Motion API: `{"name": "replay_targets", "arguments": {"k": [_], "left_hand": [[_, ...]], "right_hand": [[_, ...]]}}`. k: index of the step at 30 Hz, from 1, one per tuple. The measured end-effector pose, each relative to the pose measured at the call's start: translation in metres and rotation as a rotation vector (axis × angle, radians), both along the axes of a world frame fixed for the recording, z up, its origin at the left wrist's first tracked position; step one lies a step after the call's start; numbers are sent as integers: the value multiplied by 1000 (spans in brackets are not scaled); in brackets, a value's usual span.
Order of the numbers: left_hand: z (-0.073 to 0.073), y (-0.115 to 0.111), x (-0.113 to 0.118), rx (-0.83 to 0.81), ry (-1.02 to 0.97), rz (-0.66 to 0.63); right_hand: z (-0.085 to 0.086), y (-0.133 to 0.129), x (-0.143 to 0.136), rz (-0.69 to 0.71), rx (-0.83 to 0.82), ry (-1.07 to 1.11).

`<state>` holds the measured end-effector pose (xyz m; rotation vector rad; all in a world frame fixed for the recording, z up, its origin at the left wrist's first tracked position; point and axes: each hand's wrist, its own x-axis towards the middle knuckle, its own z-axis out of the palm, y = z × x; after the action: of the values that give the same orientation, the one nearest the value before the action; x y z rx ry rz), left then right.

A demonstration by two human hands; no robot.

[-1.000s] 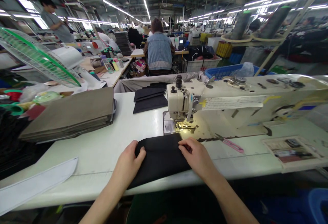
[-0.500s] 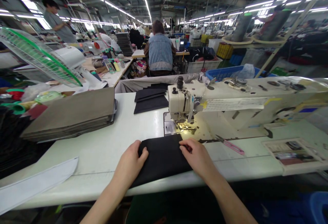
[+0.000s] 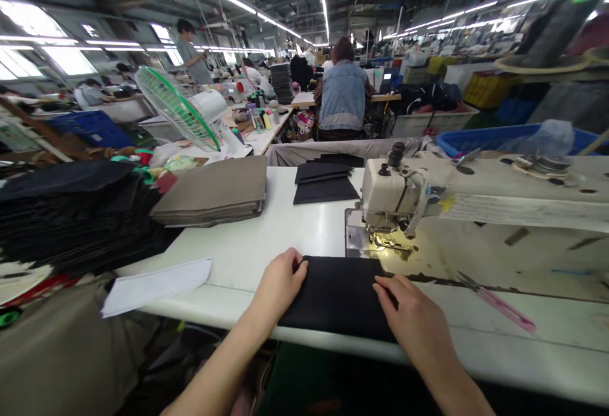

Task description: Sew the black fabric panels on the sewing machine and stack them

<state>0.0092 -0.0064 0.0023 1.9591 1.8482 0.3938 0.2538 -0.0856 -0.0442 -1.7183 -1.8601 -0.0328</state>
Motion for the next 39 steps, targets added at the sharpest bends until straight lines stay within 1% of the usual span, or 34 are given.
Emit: {"name": "replay_targets", "arguments": {"k": [8, 13, 17, 19, 20, 21, 23, 24, 25, 26, 27, 28, 30, 31, 32, 34, 36, 38, 39], "left_hand": [[0, -1, -1, 5, -9, -15], [0, -1, 0, 0, 6, -10], [2, -4, 3, -11, 109, -30], [4, -6, 3, 65, 215, -64], [6, -6, 3, 137, 268, -113], [7, -7, 3, 214, 310, -203], [10, -7, 4, 314, 354, -463], [10, -7, 6, 316, 363, -586], [10, -8, 9, 295, 365, -671], [8, -11, 13, 272, 363, -698], [4, -14, 17, 267, 358, -675], [-1, -19, 21, 284, 355, -624], [-14, -30, 26, 374, 350, -530], [-22, -36, 27, 426, 356, -507], [-29, -41, 25, 469, 362, -506], [-38, -47, 17, 503, 363, -519], [-40, -48, 9, 480, 348, -516], [-35, -45, 9, 431, 335, -489], [-31, -43, 12, 408, 324, -481]], "right_hand": [[3, 1, 0, -3, 27, -29], [1, 0, 0, 3, 25, -30], [0, 0, 2, 9, 19, -20], [1, 3, 3, 35, 30, -20], [1, 5, 3, 69, 41, -16], [2, 8, 3, 122, 55, -6], [3, 14, -1, 252, 66, 28], [4, 17, -4, 301, 54, 48], [4, 19, -8, 324, 33, 64], [5, 20, -13, 319, 7, 74], [4, 20, -19, 290, -15, 78], [4, 19, -25, 247, -30, 75], [1, 14, -33, 170, -28, 54], [-1, 10, -35, 149, -15, 41], [-3, 6, -35, 142, -2, 27], [-6, -3, -27, 160, 21, 6], [-8, -10, -14, 197, 29, -6], [-6, -13, -2, 224, 26, -9], [-4, -12, 3, 233, 20, -8]]}}
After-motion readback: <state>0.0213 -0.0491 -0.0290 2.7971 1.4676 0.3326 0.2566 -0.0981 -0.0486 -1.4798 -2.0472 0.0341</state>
